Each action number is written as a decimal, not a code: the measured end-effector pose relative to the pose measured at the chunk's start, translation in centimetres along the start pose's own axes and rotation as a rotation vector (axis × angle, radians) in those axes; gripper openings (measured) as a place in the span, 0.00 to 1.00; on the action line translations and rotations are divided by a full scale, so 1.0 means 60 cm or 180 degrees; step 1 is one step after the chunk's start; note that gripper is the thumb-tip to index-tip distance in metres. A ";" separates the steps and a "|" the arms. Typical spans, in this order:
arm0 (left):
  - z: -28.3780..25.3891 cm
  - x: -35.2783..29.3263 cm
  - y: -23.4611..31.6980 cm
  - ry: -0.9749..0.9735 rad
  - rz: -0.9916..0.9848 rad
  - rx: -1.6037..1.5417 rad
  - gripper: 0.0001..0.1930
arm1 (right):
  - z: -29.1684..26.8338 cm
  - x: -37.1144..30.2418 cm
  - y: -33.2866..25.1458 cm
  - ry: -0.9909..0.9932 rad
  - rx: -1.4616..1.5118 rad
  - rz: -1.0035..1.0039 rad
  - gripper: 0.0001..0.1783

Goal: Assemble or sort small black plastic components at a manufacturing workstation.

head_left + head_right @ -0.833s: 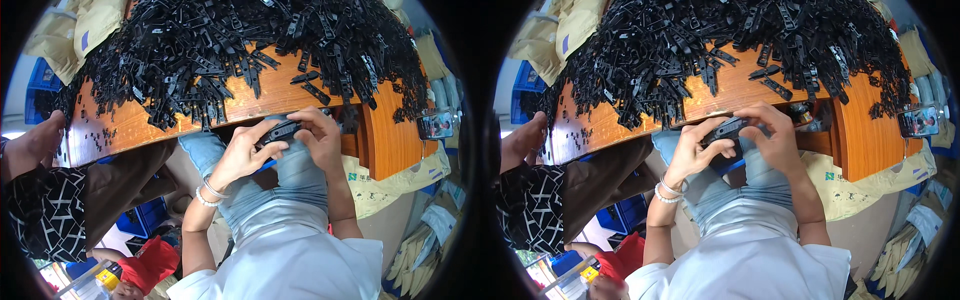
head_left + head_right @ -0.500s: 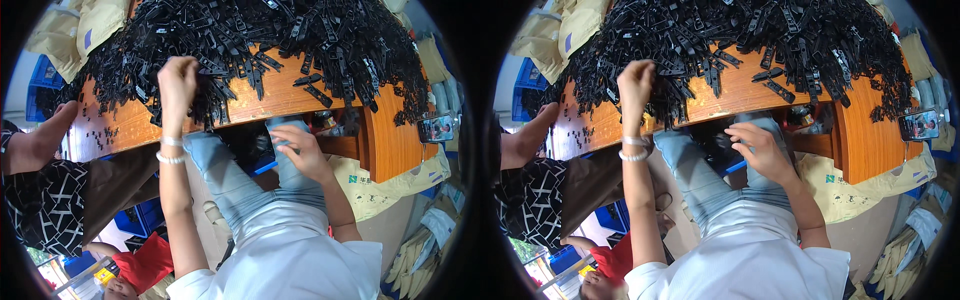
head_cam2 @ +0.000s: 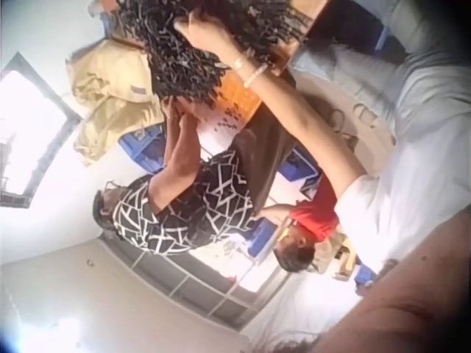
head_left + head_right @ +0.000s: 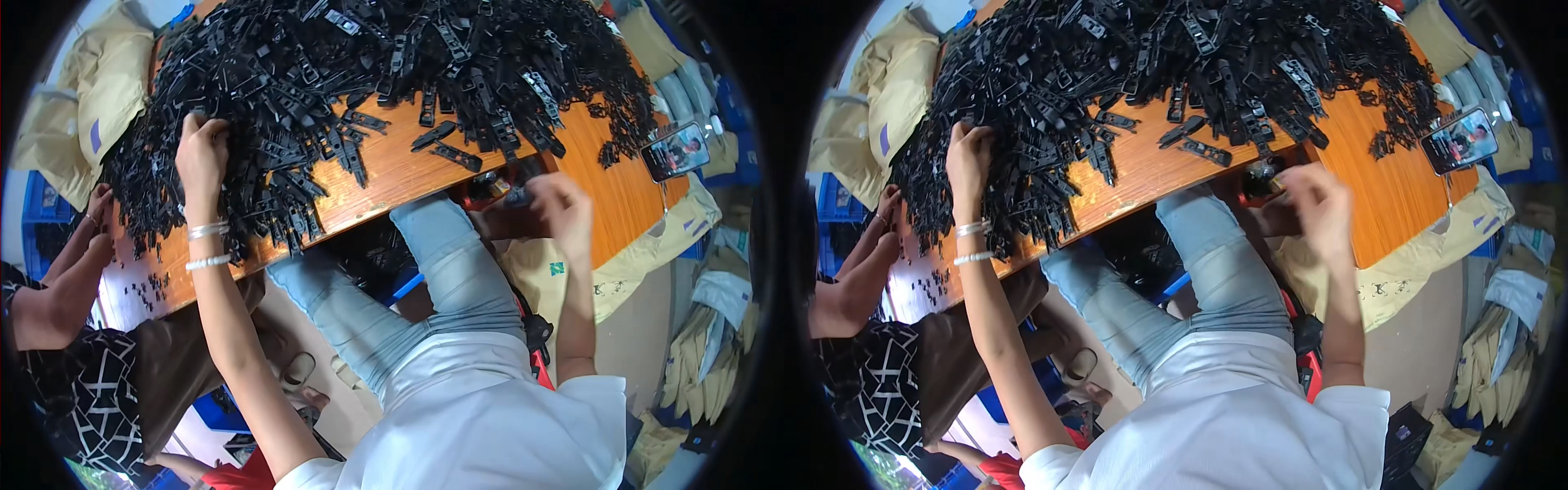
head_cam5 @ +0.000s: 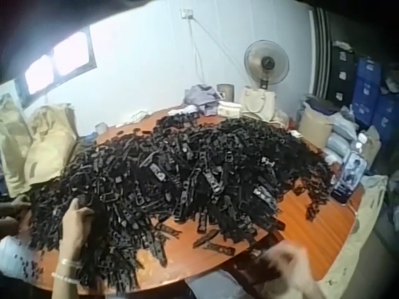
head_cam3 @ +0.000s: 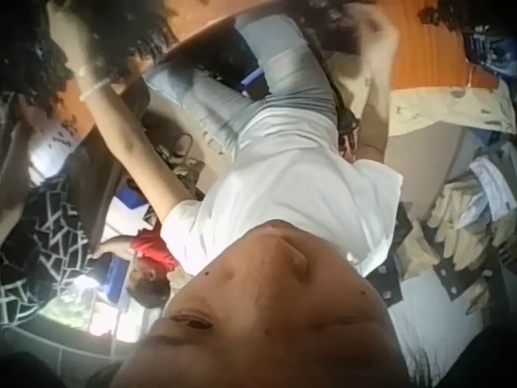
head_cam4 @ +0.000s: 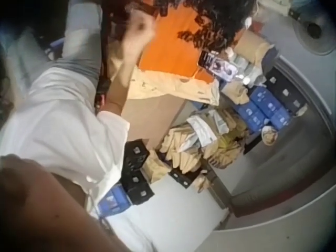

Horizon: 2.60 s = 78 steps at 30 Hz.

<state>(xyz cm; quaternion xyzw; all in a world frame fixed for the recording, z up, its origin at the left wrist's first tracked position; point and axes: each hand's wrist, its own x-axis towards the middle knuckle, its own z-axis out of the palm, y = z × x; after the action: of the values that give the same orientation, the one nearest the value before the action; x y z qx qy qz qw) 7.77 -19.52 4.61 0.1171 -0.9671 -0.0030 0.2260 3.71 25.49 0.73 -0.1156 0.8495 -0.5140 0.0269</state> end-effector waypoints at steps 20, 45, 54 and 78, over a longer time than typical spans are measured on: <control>-0.052 -0.112 0.220 0.0306 0.0019 -0.2527 0.15 | -0.174 0.194 0.077 0.0140 -0.2975 -0.0311 0.16; -0.034 -0.200 0.351 -0.1133 -0.0897 -0.4346 0.18 | 0.025 -0.020 -0.108 -0.0497 -0.0724 -0.2345 0.11; -0.046 -0.197 0.348 -0.1105 -0.0534 -0.4014 0.17 | 0.064 -0.029 -0.116 -0.0747 -0.1012 -0.2937 0.11; 0.054 -0.146 0.380 -0.0508 -0.0347 -0.4634 0.08 | 0.055 -0.040 -0.025 0.0287 0.2766 0.0499 0.10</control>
<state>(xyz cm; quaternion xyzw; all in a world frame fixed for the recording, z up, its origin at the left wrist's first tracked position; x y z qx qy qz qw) 8.87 4.50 -0.77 -0.0154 -0.7265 -0.6643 0.1750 6.81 22.50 0.32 -0.0062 0.5611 -0.8243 0.0748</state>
